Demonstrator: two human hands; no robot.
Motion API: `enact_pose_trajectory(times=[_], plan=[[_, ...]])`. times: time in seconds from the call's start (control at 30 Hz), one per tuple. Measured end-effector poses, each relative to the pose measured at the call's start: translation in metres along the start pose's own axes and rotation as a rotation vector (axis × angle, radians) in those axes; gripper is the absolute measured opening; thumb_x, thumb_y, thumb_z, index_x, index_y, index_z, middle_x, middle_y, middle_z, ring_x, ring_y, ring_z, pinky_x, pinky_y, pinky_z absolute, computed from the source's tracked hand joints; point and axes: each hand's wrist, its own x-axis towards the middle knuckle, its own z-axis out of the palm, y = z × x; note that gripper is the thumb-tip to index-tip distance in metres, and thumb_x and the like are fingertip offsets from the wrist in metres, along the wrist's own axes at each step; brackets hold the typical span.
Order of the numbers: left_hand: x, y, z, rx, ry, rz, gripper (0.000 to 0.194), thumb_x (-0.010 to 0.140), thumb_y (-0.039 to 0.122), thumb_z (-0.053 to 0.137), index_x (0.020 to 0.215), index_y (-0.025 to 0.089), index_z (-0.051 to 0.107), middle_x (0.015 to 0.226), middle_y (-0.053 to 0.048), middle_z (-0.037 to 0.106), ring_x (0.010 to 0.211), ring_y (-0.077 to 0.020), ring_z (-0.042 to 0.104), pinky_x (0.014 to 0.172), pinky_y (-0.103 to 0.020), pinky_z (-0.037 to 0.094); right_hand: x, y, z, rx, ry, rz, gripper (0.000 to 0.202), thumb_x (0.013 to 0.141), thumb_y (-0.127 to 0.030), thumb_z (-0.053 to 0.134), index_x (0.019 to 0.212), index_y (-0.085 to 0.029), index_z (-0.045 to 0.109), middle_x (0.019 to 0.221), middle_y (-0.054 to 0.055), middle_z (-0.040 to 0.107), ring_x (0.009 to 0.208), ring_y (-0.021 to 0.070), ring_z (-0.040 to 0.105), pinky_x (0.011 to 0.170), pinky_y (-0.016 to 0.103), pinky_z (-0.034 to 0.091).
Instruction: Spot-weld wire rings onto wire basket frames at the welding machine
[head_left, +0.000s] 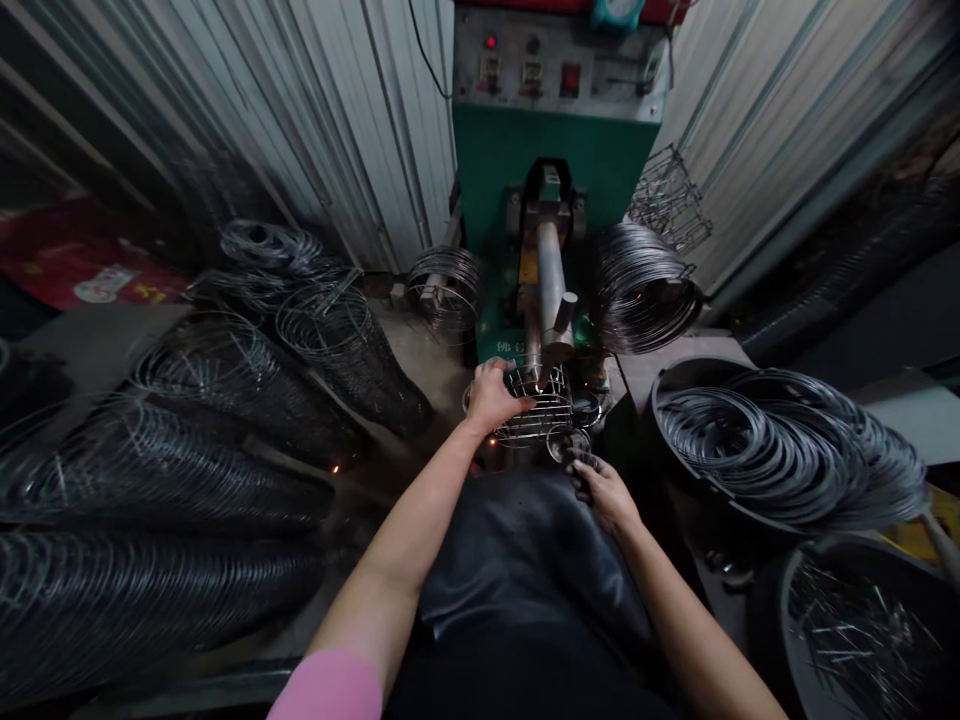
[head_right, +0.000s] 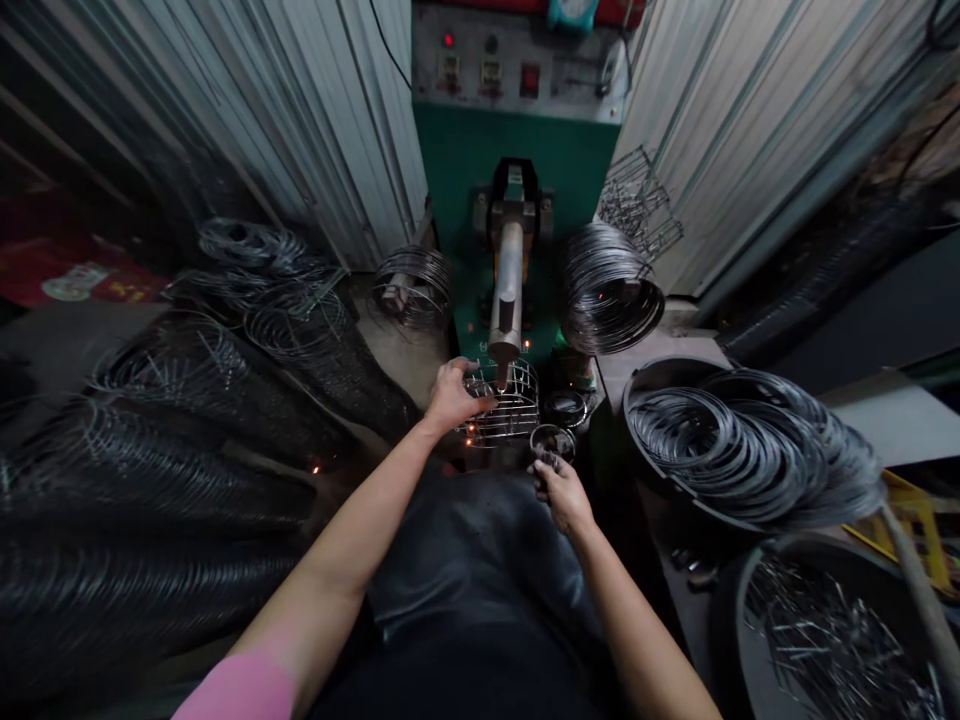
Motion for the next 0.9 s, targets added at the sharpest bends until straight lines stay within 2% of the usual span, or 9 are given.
enact_pose_trajectory(times=[0.13, 0.3, 0.47, 0.7, 0.8, 0.9], plan=[[0.008, -0.005, 0.003, 0.02, -0.001, -0.047, 0.062, 0.049, 0.038, 0.078, 0.103, 0.021, 0.054, 0.111, -0.007, 0.052, 0.107, -0.0263, 0.048, 0.089, -0.038, 0.043, 0.002, 0.009, -0.005, 0.09, 0.01, 0.036, 0.037, 0.052, -0.031, 0.072, 0.082, -0.016, 0.056, 0.065, 0.001, 0.058, 0.048, 0.0072, 0.042, 0.038, 0.016, 0.025], [0.014, -0.007, 0.004, 0.01, -0.009, -0.037, 0.06, 0.051, 0.04, 0.076, 0.103, 0.019, 0.054, 0.107, -0.008, 0.053, 0.106, -0.0278, 0.048, 0.086, -0.04, 0.044, 0.005, 0.016, -0.011, 0.198, 0.024, 0.082, 0.026, 0.056, -0.025, 0.069, 0.079, -0.017, 0.057, 0.061, -0.001, 0.049, 0.048, 0.0085, 0.042, 0.036, 0.017, 0.023], [0.017, -0.007, 0.005, -0.044, -0.016, -0.033, 0.063, 0.048, 0.037, 0.079, 0.101, 0.017, 0.054, 0.105, -0.008, 0.054, 0.103, -0.026, 0.05, 0.085, -0.037, 0.045, 0.001, 0.026, -0.023, 0.23, -0.036, 0.141, 0.022, 0.059, -0.024, 0.066, 0.078, -0.017, 0.058, 0.065, 0.0, 0.049, 0.046, 0.0076, 0.039, 0.035, 0.017, 0.021], [-0.007, -0.002, 0.0, -0.051, -0.004, -0.045, 0.061, 0.046, 0.028, 0.08, 0.1, 0.018, 0.052, 0.103, -0.005, 0.052, 0.101, -0.0237, 0.049, 0.087, -0.037, 0.044, -0.02, 0.061, -0.043, 0.243, -0.141, 0.292, 0.025, 0.061, -0.026, 0.071, 0.079, -0.015, 0.058, 0.064, -0.002, 0.046, 0.044, 0.0037, 0.033, 0.036, 0.013, 0.016], [-0.014, 0.001, -0.003, -0.031, -0.003, -0.009, 0.06, 0.047, 0.028, 0.079, 0.099, 0.019, 0.051, 0.105, -0.005, 0.051, 0.102, -0.0236, 0.048, 0.088, -0.038, 0.043, -0.023, 0.071, -0.049, 0.268, -0.163, 0.284, 0.028, 0.062, -0.029, 0.071, 0.082, -0.015, 0.058, 0.063, -0.003, 0.046, 0.043, 0.0035, 0.032, 0.036, 0.013, 0.015], [-0.017, 0.007, -0.007, 0.0, -0.017, 0.012, 0.059, 0.047, 0.028, 0.078, 0.099, 0.018, 0.051, 0.106, -0.006, 0.051, 0.103, -0.0248, 0.048, 0.09, -0.039, 0.043, -0.024, 0.07, -0.047, 0.218, -0.138, 0.249, 0.031, 0.062, -0.033, 0.07, 0.085, -0.017, 0.056, 0.06, -0.004, 0.043, 0.042, 0.0043, 0.029, 0.036, 0.014, 0.014]])
